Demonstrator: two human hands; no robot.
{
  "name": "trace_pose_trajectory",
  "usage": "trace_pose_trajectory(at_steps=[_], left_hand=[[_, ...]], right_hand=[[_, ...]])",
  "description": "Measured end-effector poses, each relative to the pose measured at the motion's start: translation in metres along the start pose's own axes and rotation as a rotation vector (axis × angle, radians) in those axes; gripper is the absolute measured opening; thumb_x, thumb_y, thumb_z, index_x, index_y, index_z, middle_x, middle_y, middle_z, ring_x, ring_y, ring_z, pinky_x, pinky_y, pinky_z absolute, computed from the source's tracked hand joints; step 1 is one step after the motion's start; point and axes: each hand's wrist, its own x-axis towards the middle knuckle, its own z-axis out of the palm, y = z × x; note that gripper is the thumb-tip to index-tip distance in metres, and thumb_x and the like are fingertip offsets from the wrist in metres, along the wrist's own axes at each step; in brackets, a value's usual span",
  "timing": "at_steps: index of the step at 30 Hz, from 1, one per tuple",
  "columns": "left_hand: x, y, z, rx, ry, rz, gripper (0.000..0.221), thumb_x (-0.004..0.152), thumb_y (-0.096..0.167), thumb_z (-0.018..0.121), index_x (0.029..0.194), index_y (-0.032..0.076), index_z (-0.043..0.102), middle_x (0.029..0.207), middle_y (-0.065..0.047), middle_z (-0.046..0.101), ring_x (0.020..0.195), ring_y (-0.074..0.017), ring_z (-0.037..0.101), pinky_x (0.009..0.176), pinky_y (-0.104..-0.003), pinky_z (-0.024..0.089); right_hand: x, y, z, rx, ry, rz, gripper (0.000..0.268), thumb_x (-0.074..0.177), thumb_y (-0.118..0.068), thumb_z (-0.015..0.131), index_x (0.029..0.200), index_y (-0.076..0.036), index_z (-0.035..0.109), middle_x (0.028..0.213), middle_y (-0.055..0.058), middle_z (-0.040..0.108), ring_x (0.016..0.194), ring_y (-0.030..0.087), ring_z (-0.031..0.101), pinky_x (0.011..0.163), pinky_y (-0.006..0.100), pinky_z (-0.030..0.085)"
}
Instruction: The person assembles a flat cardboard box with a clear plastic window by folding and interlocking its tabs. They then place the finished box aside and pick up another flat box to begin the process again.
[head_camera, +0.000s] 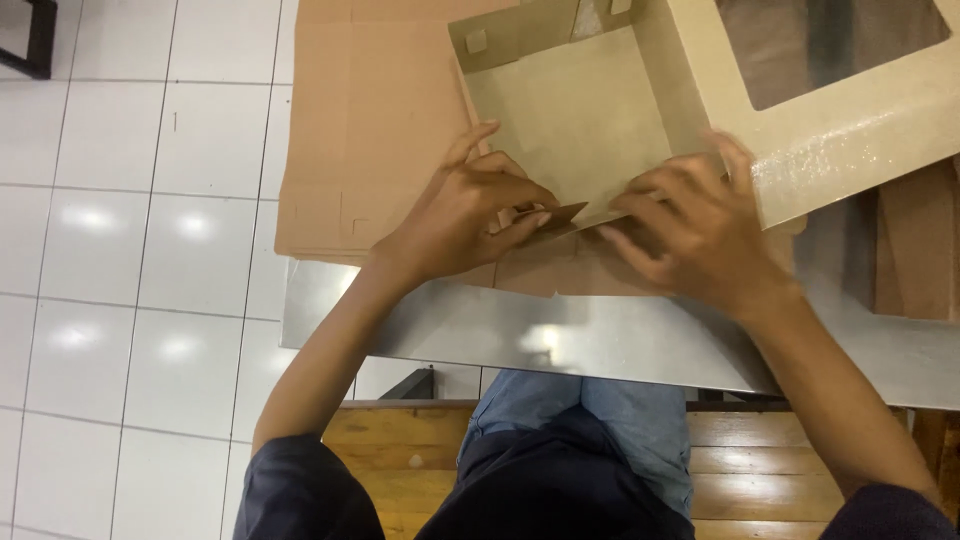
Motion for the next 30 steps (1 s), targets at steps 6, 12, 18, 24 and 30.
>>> trace_pose_trajectory(at_steps=[6, 12, 18, 24, 30], left_hand=[[0.012, -0.002, -0.015, -0.066, -0.119, -0.041, 0.007, 0.093, 0.016, 0.079, 0.099, 0.012, 0.079, 0.080, 0.001, 0.075, 0.083, -0.0171, 0.068, 0.115, -0.049, 0.034], [-0.001, -0.010, -0.003, -0.108, 0.007, -0.092, 0.012, 0.076, 0.010, 0.083, 0.087, 0.015, 0.081, 0.081, -0.001, 0.070, 0.087, -0.0223, 0.064, 0.112, -0.054, 0.037], [-0.010, -0.012, -0.014, -0.075, 0.056, -0.145, 0.016, 0.090, 0.011, 0.077, 0.105, 0.013, 0.080, 0.078, -0.001, 0.067, 0.090, -0.0221, 0.064, 0.120, -0.058, 0.023], [-0.010, -0.017, -0.022, -0.203, 0.109, -0.240, 0.007, 0.091, 0.007, 0.078, 0.098, 0.009, 0.077, 0.076, -0.003, 0.069, 0.089, -0.0248, 0.066, 0.120, -0.060, 0.023], [-0.009, -0.015, -0.025, -0.309, 0.100, -0.246, 0.004, 0.094, 0.009, 0.078, 0.096, 0.013, 0.078, 0.077, 0.000, 0.070, 0.094, -0.0221, 0.065, 0.122, -0.058, 0.020]], right_hand=[[0.037, -0.025, 0.019, 0.010, 0.114, -0.145, 0.008, 0.098, -0.017, 0.081, 0.098, -0.012, 0.075, 0.089, 0.000, 0.068, 0.077, 0.017, 0.059, 0.084, 0.034, 0.046], [0.026, -0.044, 0.049, 0.094, 0.191, 0.061, 0.014, 0.088, -0.026, 0.084, 0.090, -0.017, 0.073, 0.074, -0.002, 0.054, 0.073, 0.018, 0.055, 0.084, 0.040, 0.043], [0.047, -0.041, 0.058, 0.099, 0.154, 0.052, 0.012, 0.084, -0.021, 0.083, 0.089, -0.017, 0.073, 0.077, -0.003, 0.058, 0.072, 0.017, 0.056, 0.081, 0.039, 0.041], [0.040, -0.051, 0.067, 0.212, 0.308, 0.056, 0.014, 0.081, -0.004, 0.077, 0.082, -0.016, 0.072, 0.082, -0.004, 0.065, 0.078, 0.016, 0.061, 0.081, 0.036, 0.043], [0.037, -0.050, 0.063, 0.240, 0.343, 0.071, 0.020, 0.080, 0.001, 0.079, 0.076, -0.016, 0.071, 0.083, -0.004, 0.070, 0.079, 0.015, 0.063, 0.079, 0.037, 0.041]])
